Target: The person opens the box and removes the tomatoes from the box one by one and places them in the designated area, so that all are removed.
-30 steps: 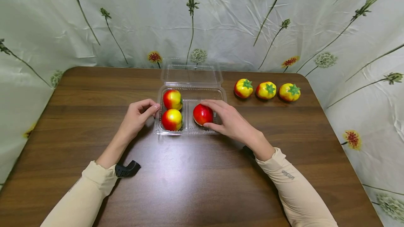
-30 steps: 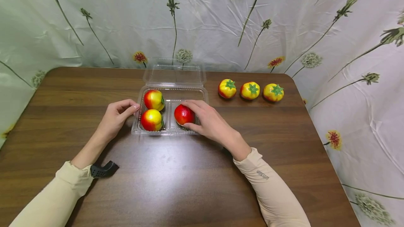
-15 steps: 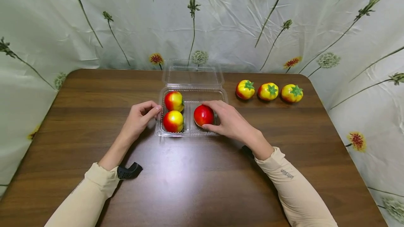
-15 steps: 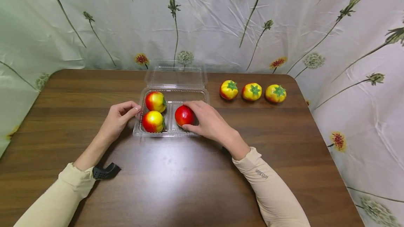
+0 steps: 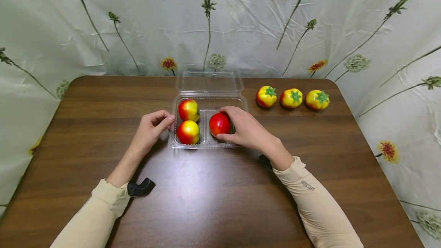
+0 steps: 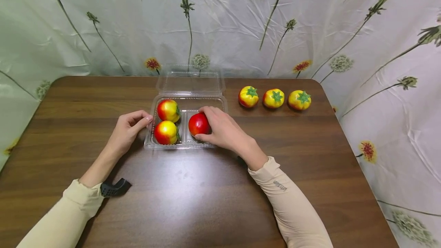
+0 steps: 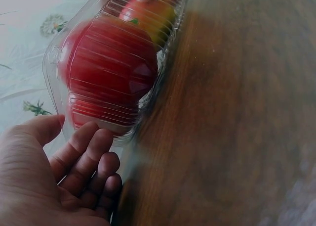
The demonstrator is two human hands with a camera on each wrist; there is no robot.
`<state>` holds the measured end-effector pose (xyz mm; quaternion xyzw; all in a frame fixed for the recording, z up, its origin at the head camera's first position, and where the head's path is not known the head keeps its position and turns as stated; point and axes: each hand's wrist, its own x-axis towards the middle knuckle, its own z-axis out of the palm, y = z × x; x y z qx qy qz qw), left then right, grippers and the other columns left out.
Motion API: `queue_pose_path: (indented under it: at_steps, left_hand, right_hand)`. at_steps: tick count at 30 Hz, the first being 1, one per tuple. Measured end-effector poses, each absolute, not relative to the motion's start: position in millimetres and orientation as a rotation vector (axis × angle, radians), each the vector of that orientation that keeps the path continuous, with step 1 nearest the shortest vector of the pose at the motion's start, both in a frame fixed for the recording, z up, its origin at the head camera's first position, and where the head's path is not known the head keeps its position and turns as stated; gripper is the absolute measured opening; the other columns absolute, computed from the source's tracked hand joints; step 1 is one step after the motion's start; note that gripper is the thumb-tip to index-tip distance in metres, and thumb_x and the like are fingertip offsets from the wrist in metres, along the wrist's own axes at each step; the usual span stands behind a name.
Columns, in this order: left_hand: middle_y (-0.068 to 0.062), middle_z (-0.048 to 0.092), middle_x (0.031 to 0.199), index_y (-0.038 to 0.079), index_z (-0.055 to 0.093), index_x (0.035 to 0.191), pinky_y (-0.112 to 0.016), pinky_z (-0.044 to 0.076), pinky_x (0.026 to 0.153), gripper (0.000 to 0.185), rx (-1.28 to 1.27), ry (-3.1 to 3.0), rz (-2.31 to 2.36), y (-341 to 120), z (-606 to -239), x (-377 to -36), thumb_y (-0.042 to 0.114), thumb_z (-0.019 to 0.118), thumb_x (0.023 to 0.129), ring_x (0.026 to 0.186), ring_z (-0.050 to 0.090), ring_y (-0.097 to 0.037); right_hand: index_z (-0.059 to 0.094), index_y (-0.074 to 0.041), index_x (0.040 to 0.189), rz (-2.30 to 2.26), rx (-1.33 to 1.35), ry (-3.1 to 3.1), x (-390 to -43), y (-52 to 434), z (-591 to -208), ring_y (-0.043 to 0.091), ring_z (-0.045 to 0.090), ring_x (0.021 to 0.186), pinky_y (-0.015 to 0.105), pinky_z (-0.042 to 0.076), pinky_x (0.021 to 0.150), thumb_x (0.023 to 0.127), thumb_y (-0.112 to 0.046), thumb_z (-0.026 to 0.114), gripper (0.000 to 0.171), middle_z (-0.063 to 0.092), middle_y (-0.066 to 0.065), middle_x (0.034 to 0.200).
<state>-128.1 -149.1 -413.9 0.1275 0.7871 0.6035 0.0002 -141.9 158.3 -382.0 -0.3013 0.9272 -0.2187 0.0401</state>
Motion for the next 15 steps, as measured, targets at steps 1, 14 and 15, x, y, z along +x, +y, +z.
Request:
queue_pose_path:
  at_steps: [1, 14, 15]
  left_hand:
    - [-0.023, 0.057, 0.078, -0.003, 0.066, 0.089, -0.023, 0.042, 0.066, 0.018, 0.398, 2.477, 1.891, -150.4, -413.8, -127.7, 0.012, 0.061, 0.098, 0.076, 0.048, -0.036]
    - [-0.028, 0.057, 0.081, -0.004, 0.066, 0.089, -0.023, 0.043, 0.066, 0.018, 0.383, 2.458, 1.906, -151.4, -412.5, -127.2, 0.012, 0.062, 0.097, 0.076, 0.049, -0.035]
    - [-0.028, 0.057, 0.082, -0.005, 0.065, 0.089, -0.023, 0.043, 0.066, 0.019, 0.383, 2.452, 1.908, -150.6, -412.5, -127.3, 0.012, 0.062, 0.097, 0.076, 0.049, -0.036]
  right_hand:
    - [0.048, -0.010, 0.138, -0.664, -0.923, 2.836, -142.3, 156.4, -381.6, 0.020, 0.055, 0.118, 0.038, 0.049, 0.098, 0.082, -0.045, 0.078, 0.072, 0.056, 0.005, 0.132]
    - [0.051, -0.011, 0.138, -0.686, -0.959, 2.841, -142.8, 153.3, -382.1, 0.021, 0.053, 0.122, 0.040, 0.048, 0.099, 0.080, -0.043, 0.080, 0.072, 0.056, 0.005, 0.134]
    - [0.051, -0.011, 0.137, -0.692, -0.957, 2.848, -142.4, 154.1, -382.0, 0.021, 0.053, 0.122, 0.040, 0.048, 0.100, 0.080, -0.042, 0.081, 0.072, 0.056, 0.006, 0.134]
